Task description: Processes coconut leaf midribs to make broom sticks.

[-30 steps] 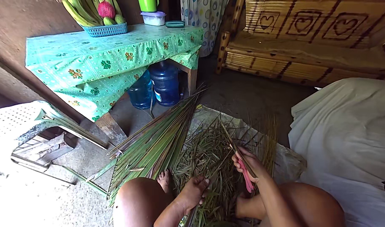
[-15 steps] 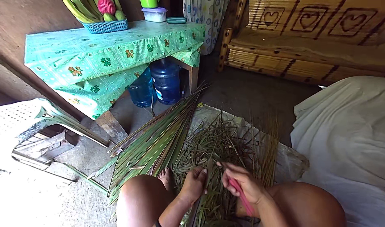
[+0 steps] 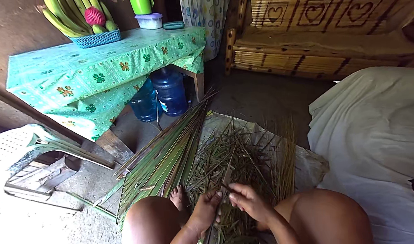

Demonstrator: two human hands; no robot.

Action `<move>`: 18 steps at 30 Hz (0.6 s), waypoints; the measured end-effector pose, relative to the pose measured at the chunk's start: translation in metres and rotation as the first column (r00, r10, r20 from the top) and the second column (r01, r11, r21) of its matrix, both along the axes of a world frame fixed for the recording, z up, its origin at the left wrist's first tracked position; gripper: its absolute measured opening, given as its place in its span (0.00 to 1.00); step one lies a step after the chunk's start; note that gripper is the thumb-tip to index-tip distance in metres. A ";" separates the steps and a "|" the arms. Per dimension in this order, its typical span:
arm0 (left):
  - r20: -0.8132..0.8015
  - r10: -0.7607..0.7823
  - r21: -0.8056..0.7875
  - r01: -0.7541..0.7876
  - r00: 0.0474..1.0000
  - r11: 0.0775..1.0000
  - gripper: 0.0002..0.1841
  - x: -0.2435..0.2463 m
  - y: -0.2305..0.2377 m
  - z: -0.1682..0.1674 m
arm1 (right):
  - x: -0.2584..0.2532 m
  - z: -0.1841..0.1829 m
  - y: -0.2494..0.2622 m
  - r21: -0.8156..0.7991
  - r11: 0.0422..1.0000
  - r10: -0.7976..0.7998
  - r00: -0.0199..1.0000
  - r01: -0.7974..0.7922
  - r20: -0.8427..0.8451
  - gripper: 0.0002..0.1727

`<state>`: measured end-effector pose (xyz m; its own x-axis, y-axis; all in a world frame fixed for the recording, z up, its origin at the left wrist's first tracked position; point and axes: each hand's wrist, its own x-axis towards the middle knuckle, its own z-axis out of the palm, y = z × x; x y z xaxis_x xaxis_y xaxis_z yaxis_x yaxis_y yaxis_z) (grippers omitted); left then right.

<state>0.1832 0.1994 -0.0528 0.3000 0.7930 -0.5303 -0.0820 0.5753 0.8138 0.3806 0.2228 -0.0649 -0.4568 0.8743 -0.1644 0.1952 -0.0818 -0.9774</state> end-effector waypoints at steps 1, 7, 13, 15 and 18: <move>-0.003 0.016 -0.001 -0.016 1.000 1.000 0.16 -0.001 0.000 -0.001 | -0.001 -0.003 -0.001 0.057 0.998 0.004 0.999 -0.007 0.050 0.18; 0.010 0.039 0.003 -0.039 0.999 0.999 0.17 -0.004 0.001 -0.005 | -0.001 -0.011 0.008 0.244 0.970 -0.057 0.966 -0.006 0.251 0.24; 0.033 -0.004 0.018 0.003 0.999 1.000 0.16 -0.006 -0.003 -0.004 | 0.004 -0.018 0.026 0.249 0.956 -0.205 0.963 0.158 0.177 0.22; 0.036 -0.018 0.010 0.018 0.999 1.000 0.16 -0.005 -0.004 -0.005 | 0.006 -0.017 0.034 0.239 0.945 -0.261 0.956 0.225 0.131 0.23; 0.030 -0.023 -0.003 0.023 0.999 1.000 0.16 -0.005 -0.004 -0.004 | 0.011 -0.015 0.050 0.187 0.927 -0.343 0.937 0.325 0.067 0.23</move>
